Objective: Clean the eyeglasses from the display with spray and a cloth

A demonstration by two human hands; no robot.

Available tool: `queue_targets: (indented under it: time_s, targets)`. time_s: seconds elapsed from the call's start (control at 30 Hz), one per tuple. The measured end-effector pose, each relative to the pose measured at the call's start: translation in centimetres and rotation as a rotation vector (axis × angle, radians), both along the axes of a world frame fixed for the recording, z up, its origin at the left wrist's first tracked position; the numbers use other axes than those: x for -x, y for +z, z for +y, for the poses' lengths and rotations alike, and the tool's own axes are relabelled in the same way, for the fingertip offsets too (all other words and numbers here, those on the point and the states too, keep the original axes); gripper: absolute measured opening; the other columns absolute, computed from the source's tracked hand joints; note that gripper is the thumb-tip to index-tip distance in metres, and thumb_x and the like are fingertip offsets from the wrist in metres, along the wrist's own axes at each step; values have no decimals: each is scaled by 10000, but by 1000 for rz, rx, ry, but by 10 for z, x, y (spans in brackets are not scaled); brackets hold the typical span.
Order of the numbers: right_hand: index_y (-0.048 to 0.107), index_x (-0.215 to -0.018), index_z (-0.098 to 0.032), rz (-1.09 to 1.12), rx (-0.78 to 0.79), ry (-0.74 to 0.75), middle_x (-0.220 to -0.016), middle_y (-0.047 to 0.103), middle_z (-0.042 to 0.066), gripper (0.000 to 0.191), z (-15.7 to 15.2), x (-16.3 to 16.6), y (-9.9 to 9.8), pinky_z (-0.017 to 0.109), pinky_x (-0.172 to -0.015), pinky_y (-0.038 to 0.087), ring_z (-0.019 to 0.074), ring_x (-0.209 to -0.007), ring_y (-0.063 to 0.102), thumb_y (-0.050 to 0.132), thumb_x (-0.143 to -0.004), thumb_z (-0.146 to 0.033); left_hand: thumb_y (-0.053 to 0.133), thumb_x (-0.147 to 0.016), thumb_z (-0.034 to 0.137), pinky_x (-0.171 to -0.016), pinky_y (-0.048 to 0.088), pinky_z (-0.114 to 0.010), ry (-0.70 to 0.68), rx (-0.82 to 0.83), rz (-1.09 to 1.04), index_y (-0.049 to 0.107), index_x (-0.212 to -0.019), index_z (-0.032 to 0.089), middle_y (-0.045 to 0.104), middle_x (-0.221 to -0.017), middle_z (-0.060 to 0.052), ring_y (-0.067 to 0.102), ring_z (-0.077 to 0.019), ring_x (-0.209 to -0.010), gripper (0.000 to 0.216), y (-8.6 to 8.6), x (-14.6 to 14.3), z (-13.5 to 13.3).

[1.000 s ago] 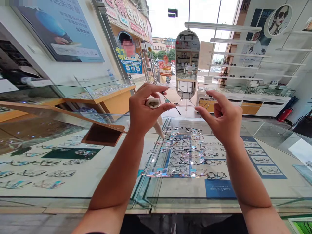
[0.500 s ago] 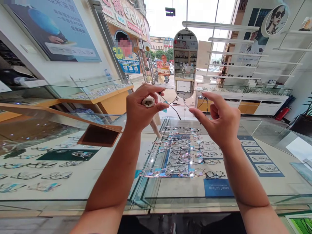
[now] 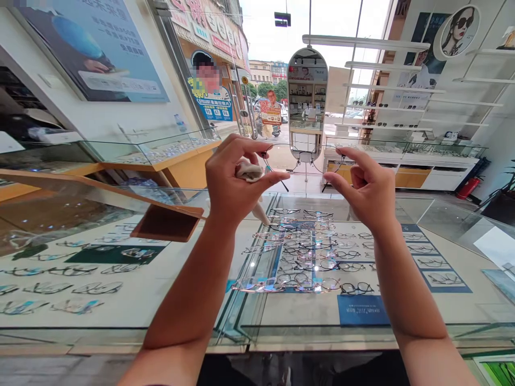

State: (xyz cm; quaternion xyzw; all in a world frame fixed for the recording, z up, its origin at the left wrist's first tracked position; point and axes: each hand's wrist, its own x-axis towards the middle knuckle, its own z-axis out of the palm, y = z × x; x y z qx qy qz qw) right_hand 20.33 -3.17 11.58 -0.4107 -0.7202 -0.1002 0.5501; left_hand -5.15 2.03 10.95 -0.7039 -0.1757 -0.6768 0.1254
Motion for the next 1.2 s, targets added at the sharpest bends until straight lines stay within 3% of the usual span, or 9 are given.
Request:
queue_targets:
  time_s: [0.2,0.37,0.53,0.7,0.8,0.97,1.2]
  targets:
    - [771,-1229,-232,-17,-111,-65,-553,483,-66,470,-2,3,-2,309,-581,379,116,-510,417,721,-925,-588,908,-763,576,-626,490,-318,0,3,12,773,-1113,343,693,-917,21,588,-135,-721,442,0,1,3]
    - [772,-1230,-267,-65,-247,-200,-570,572,-34,481,-8,8,-4,320,-565,390,140,-522,488,686,-934,-636,867,-805,593,-638,483,-313,-48,140,-6,743,-1246,371,690,-1057,-1,569,-128,-713,508,-7,-1,13]
    - [766,-1226,-317,-80,-254,-234,-609,635,-12,480,-10,9,-4,345,-585,441,169,-544,543,652,-934,-680,891,-791,556,-634,466,-322,-58,159,-51,724,-1271,382,690,-1114,-18,572,-138,-731,536,-11,-10,9]
    - [737,-1282,-329,-28,-182,-168,-718,667,-1,414,-9,11,-1,352,-645,502,178,-625,577,673,-959,-580,904,-801,490,-592,431,-321,40,89,-130,707,-1279,415,667,-1117,-16,568,-157,-765,523,-11,-19,-6]
    - [739,-1289,-302,36,-125,-72,-874,690,24,399,-8,11,1,340,-658,526,163,-683,592,715,-946,-503,906,-794,507,-608,450,-335,60,85,-127,703,-1270,419,645,-1128,-29,590,-197,-859,525,-10,-21,-14]
    - [736,-1300,-290,126,-45,22,-1110,687,64,436,-6,9,2,299,-606,523,160,-805,654,767,-899,-458,895,-804,522,-584,426,-340,61,122,-144,719,-1251,413,625,-1102,-35,563,-192,-843,493,-10,-23,-23]
    - [726,-1294,-290,176,8,77,-1177,713,69,397,-9,10,3,276,-604,542,167,-887,703,725,-922,-427,899,-790,531,-614,463,-363,64,116,-156,714,-1250,411,627,-1125,-45,576,-221,-872,510,-9,-26,-29]
